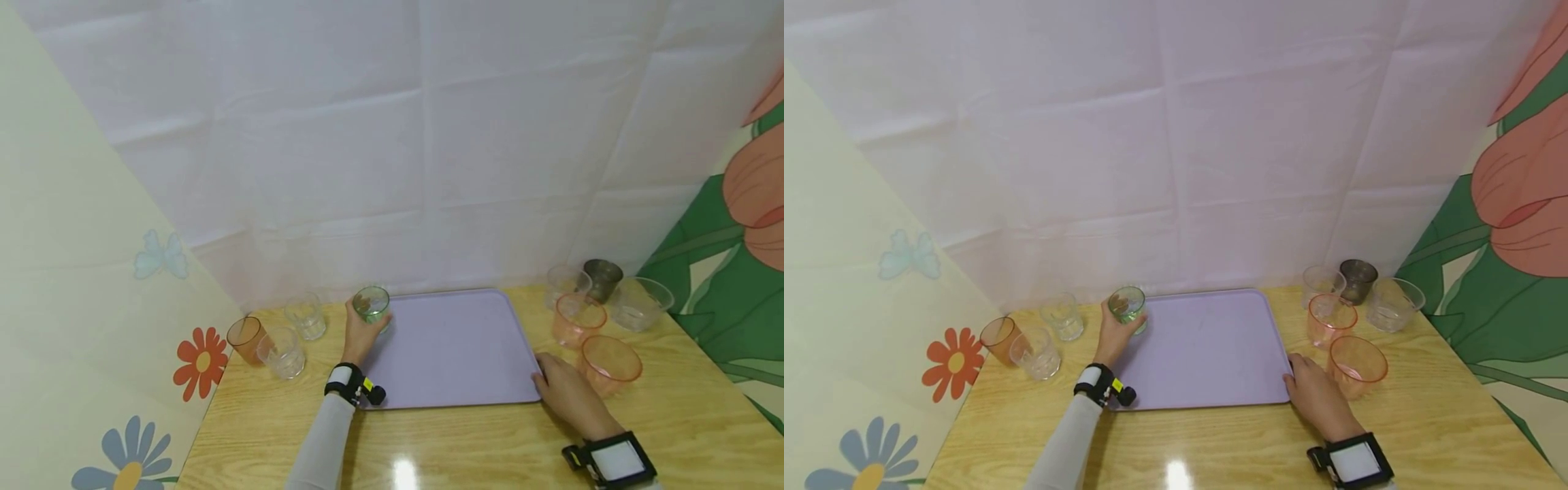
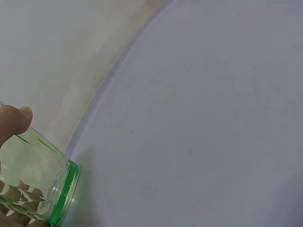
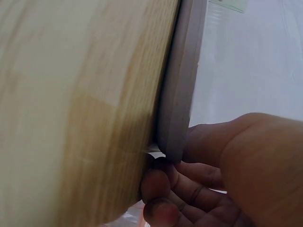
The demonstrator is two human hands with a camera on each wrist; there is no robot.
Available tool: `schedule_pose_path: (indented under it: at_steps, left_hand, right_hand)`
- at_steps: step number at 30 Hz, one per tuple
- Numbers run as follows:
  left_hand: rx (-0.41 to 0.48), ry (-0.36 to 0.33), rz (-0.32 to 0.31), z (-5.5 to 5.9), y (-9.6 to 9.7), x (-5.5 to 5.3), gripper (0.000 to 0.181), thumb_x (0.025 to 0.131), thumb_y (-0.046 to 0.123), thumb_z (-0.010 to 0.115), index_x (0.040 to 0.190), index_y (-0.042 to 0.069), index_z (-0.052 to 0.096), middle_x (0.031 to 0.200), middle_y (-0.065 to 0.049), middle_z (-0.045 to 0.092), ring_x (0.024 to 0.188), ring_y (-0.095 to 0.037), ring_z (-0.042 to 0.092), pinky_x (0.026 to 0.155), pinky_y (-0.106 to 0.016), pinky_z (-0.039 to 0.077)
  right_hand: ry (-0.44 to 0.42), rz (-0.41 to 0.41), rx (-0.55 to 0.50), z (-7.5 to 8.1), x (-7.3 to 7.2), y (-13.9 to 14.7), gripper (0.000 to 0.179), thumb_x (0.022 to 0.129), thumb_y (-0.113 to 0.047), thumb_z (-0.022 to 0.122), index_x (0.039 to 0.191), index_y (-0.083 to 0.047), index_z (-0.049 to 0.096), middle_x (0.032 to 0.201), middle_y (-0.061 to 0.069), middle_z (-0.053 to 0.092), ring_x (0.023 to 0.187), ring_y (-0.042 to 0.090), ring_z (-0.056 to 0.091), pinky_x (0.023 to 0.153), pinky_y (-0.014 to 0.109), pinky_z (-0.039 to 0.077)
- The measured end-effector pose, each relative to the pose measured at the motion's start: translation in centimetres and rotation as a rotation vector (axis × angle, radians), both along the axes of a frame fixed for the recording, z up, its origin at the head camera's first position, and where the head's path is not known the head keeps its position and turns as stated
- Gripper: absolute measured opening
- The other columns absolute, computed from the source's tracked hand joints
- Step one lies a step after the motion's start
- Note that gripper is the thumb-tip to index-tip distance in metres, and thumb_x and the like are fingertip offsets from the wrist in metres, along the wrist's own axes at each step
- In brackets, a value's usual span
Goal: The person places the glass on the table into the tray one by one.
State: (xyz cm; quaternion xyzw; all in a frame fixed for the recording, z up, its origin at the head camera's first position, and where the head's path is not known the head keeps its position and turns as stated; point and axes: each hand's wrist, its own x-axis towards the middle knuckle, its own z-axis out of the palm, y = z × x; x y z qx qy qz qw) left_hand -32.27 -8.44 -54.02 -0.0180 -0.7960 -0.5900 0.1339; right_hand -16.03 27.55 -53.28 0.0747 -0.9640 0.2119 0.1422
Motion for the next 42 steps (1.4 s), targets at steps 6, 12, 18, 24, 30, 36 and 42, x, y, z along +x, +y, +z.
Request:
schedule_pose_path:
  at_steps: [6, 12, 18, 24, 30, 36, 42]
  left_hand:
    - [0.003, -0.001, -0.01, 0.0, 0.1, -0.14, 0.085, 0.074, 0.02, 0.082, 0.14, 0.007, 0.029, 0.134, -0.021, 0.047, 0.124, -0.033, 0.046, 0.106, -0.047, 0.039]
    - [0.012, 0.008, -0.013, -0.09, 0.18, -0.38, 0.085, 0.074, 0.019, 0.082, 0.139, 0.006, 0.029, 0.134, -0.021, 0.047, 0.124, -0.033, 0.046, 0.107, -0.047, 0.038]
    - [0.011, -0.014, -0.007, -0.09, 0.24, -0.51, 0.087, 0.074, 0.019, 0.082, 0.141, 0.006, 0.028, 0.134, -0.02, 0.046, 0.125, -0.032, 0.045, 0.107, -0.045, 0.038]
    - [0.015, -0.011, -0.018, -0.08, 0.18, -0.71, 0.086, 0.074, 0.019, 0.082, 0.141, 0.006, 0.028, 0.134, -0.021, 0.047, 0.124, -0.033, 0.046, 0.107, -0.045, 0.038]
    - [0.02, -0.011, -0.028, -0.17, 0.04, -0.89, 0.086, 0.074, 0.019, 0.082, 0.14, 0.006, 0.028, 0.135, -0.021, 0.046, 0.125, -0.033, 0.045, 0.107, -0.046, 0.038]
    - [0.019, -0.032, -0.032, 0.06, 0.11, -0.77, 0.092, 0.073, 0.023, 0.083, 0.143, 0.009, 0.024, 0.138, -0.022, 0.043, 0.128, -0.033, 0.042, 0.108, -0.046, 0.036]
    - [0.017, -0.062, -0.025, -0.12, -0.01, -0.92, 0.105, 0.072, 0.028, 0.084, 0.149, 0.013, 0.014, 0.144, -0.023, 0.036, 0.133, -0.035, 0.035, 0.112, -0.049, 0.03]
  right_hand:
    - [-0.012, -0.003, -0.005, 0.02, 0.05, 0.0, 0.03, 0.085, -0.006, 0.065, 0.11, 0.01, 0.058, 0.098, 0.027, 0.064, 0.09, 0.043, 0.061, 0.075, 0.058, 0.051]
    - [-0.007, -0.004, -0.006, -0.03, 0.08, -0.01, 0.029, 0.085, -0.006, 0.065, 0.11, 0.009, 0.058, 0.098, 0.027, 0.064, 0.09, 0.043, 0.062, 0.075, 0.058, 0.052]
    - [0.017, 0.002, -0.001, -0.15, -0.02, 0.04, 0.03, 0.084, -0.005, 0.065, 0.109, 0.01, 0.058, 0.097, 0.026, 0.064, 0.089, 0.042, 0.062, 0.075, 0.057, 0.052]
    - [0.006, -0.003, 0.0, -0.15, -0.06, 0.05, 0.03, 0.084, -0.005, 0.066, 0.109, 0.01, 0.058, 0.096, 0.026, 0.065, 0.089, 0.042, 0.062, 0.074, 0.057, 0.052]
    - [-0.002, -0.005, 0.005, -0.16, -0.13, 0.02, 0.03, 0.084, -0.005, 0.066, 0.109, 0.011, 0.058, 0.096, 0.026, 0.065, 0.089, 0.042, 0.062, 0.074, 0.057, 0.052]
    - [-0.006, -0.007, -0.001, -0.12, -0.09, 0.03, 0.029, 0.084, -0.005, 0.066, 0.107, 0.01, 0.058, 0.095, 0.025, 0.065, 0.088, 0.041, 0.062, 0.073, 0.056, 0.052]
    - [-0.021, -0.009, 0.001, -0.1, -0.1, 0.07, 0.03, 0.084, -0.005, 0.066, 0.108, 0.011, 0.058, 0.095, 0.025, 0.065, 0.088, 0.041, 0.062, 0.073, 0.056, 0.052]
